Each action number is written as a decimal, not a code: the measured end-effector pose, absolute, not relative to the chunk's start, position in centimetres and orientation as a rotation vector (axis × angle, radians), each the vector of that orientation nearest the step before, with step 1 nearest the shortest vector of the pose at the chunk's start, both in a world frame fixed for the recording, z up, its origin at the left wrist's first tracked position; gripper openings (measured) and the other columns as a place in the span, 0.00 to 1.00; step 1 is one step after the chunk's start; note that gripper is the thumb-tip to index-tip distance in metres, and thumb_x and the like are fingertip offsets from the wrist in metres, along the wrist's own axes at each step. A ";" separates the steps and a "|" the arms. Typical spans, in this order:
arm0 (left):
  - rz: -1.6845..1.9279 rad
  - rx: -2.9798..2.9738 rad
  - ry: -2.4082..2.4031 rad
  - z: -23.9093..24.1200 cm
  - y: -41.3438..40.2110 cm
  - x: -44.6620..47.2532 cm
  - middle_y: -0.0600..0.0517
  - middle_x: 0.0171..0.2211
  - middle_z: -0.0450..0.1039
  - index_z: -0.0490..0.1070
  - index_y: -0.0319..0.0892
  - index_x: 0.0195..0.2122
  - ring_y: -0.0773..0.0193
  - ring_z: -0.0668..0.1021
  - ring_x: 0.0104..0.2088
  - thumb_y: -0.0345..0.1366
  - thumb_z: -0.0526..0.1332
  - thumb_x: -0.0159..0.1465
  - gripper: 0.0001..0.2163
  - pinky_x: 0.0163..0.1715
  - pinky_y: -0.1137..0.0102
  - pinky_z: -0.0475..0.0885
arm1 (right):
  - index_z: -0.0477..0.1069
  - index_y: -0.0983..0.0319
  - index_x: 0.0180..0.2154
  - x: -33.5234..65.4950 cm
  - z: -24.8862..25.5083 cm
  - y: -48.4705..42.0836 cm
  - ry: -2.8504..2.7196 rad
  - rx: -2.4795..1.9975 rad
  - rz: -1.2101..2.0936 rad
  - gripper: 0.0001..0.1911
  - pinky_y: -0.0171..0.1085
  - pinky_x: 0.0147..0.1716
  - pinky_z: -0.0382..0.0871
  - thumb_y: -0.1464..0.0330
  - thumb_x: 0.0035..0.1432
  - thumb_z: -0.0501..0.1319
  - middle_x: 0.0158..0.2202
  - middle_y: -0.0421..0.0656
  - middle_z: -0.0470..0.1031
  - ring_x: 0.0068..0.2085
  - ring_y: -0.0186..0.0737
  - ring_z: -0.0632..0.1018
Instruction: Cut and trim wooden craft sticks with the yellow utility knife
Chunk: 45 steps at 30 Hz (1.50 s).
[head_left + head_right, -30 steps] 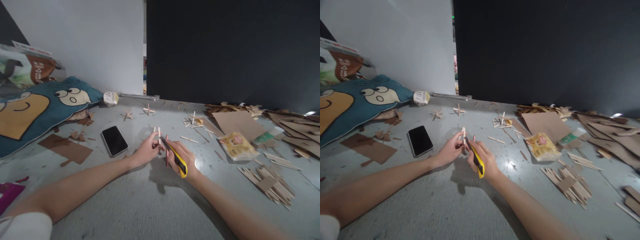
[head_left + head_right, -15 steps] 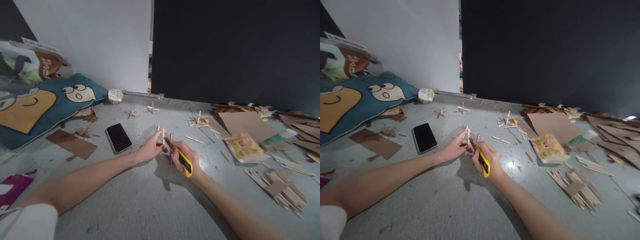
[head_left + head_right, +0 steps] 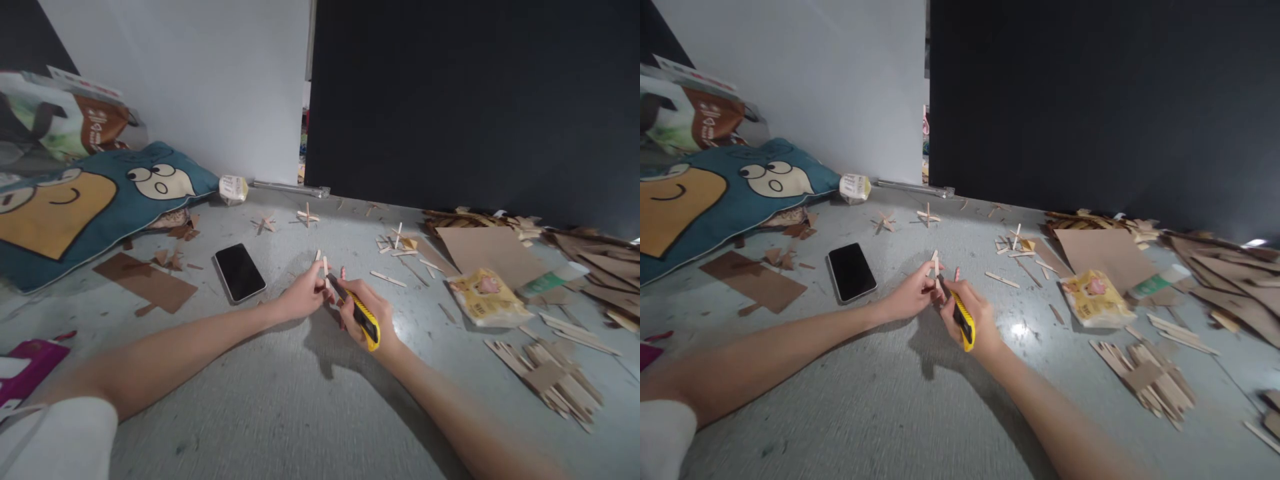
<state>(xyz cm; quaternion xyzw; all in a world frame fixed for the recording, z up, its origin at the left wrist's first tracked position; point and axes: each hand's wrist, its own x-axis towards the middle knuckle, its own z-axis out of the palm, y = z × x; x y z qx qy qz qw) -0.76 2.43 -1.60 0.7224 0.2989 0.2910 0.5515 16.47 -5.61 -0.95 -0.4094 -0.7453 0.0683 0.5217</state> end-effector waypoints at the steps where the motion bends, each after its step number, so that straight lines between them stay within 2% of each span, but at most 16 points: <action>1: 0.700 1.707 0.705 -1.6 2.4 -0.8 0.56 0.27 0.74 0.57 0.40 0.60 0.63 0.78 0.30 0.33 0.59 0.68 0.20 0.37 0.67 0.72 | 0.72 0.59 0.52 16.3 -1.0 -5.6 -1.789 -0.976 0.157 0.13 0.35 0.31 0.75 0.71 0.70 0.54 0.35 0.44 0.77 0.30 0.38 0.80; 10: 0.717 1.867 0.726 -1.3 2.2 -0.9 0.57 0.28 0.71 0.60 0.42 0.57 0.66 0.72 0.28 0.31 0.55 0.68 0.16 0.33 0.70 0.68 | 0.72 0.59 0.49 16.5 -0.8 -5.8 -1.761 -0.989 0.165 0.11 0.34 0.31 0.75 0.72 0.69 0.54 0.33 0.42 0.77 0.28 0.36 0.79; 19: 0.745 1.751 0.726 -2.2 2.7 -0.8 0.58 0.27 0.71 0.57 0.44 0.56 0.66 0.74 0.28 0.33 0.58 0.66 0.18 0.31 0.71 0.66 | 0.70 0.60 0.52 15.1 -1.1 -5.4 -1.804 -0.962 0.079 0.14 0.36 0.36 0.77 0.74 0.67 0.55 0.36 0.45 0.77 0.34 0.39 0.80; 24: 0.767 1.762 0.671 -1.6 2.4 -0.9 0.58 0.27 0.70 0.60 0.44 0.54 0.68 0.72 0.27 0.29 0.56 0.64 0.17 0.31 0.71 0.66 | 0.71 0.59 0.51 15.6 -0.8 -5.8 -1.766 -0.979 0.154 0.11 0.36 0.34 0.77 0.71 0.70 0.56 0.36 0.44 0.77 0.31 0.38 0.80; 29: 0.737 1.665 0.669 -2.0 2.5 -0.6 0.58 0.26 0.70 0.58 0.44 0.51 0.67 0.72 0.26 0.33 0.59 0.65 0.15 0.30 0.70 0.66 | 0.72 0.60 0.48 15.8 -0.6 -5.7 -1.764 -1.031 0.171 0.10 0.35 0.32 0.77 0.67 0.72 0.53 0.33 0.43 0.77 0.30 0.37 0.80; 34: 0.734 1.522 0.658 -2.2 2.7 -0.6 0.62 0.24 0.65 0.56 0.46 0.50 0.69 0.68 0.23 0.33 0.61 0.62 0.18 0.25 0.74 0.61 | 0.71 0.60 0.50 14.9 -0.9 -5.3 -1.791 -0.963 0.121 0.11 0.38 0.38 0.77 0.70 0.70 0.54 0.37 0.46 0.78 0.35 0.40 0.81; 37: 0.762 1.596 0.638 -1.8 2.6 -0.9 0.60 0.25 0.67 0.57 0.45 0.51 0.69 0.70 0.25 0.33 0.61 0.62 0.18 0.26 0.74 0.62 | 0.71 0.59 0.50 14.8 -1.0 -5.2 -1.775 -0.965 0.132 0.10 0.38 0.39 0.77 0.70 0.70 0.55 0.36 0.44 0.77 0.34 0.40 0.80; 42: 0.768 1.643 0.627 -1.3 2.5 -1.1 0.59 0.27 0.71 0.59 0.45 0.51 0.70 0.69 0.24 0.34 0.60 0.62 0.17 0.27 0.73 0.63 | 0.71 0.60 0.48 15.5 -0.4 -5.3 -1.756 -1.003 0.241 0.10 0.36 0.34 0.76 0.71 0.70 0.54 0.34 0.43 0.76 0.30 0.37 0.79; 45: 0.761 1.616 0.649 -1.3 2.4 -1.0 0.59 0.26 0.71 0.59 0.45 0.50 0.69 0.71 0.25 0.33 0.60 0.62 0.17 0.27 0.73 0.63 | 0.71 0.60 0.47 15.4 -0.2 -5.1 -1.754 -1.011 0.231 0.09 0.38 0.36 0.77 0.71 0.70 0.53 0.33 0.43 0.77 0.31 0.38 0.80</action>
